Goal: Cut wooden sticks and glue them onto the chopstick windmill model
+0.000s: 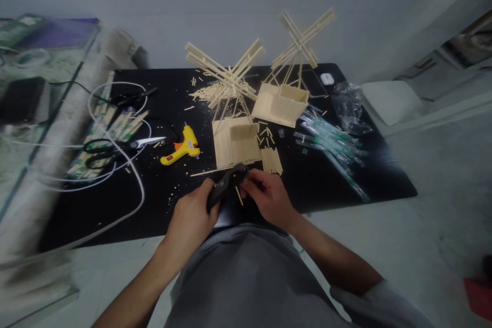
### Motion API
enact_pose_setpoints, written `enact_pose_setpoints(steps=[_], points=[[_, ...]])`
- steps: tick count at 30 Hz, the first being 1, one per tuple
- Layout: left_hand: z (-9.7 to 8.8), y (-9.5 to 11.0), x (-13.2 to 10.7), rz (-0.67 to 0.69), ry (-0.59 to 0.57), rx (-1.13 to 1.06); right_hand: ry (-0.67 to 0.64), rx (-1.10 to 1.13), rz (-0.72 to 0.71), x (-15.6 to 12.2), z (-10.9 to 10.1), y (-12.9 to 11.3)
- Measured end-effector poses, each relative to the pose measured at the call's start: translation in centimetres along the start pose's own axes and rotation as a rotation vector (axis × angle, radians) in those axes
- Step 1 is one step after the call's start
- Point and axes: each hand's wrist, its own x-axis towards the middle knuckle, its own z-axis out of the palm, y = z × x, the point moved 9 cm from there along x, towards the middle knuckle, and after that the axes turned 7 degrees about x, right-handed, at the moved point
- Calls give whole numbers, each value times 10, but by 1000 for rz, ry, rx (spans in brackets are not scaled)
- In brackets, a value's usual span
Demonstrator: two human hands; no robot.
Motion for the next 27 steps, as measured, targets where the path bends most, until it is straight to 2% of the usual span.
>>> enact_pose_setpoints(steps=[5,11,16,27], points=[[-1,1,-1,20,27,-13,-17,28,13,1,2,3],[-7,5,-1,101,57,-42,-161,147,91,2,6,8],[-7,6,-1,101,45,-66,-249,204,144,3,9,10],[-4,-1,1,94,71,-21,-218,175,126,3,10,11]])
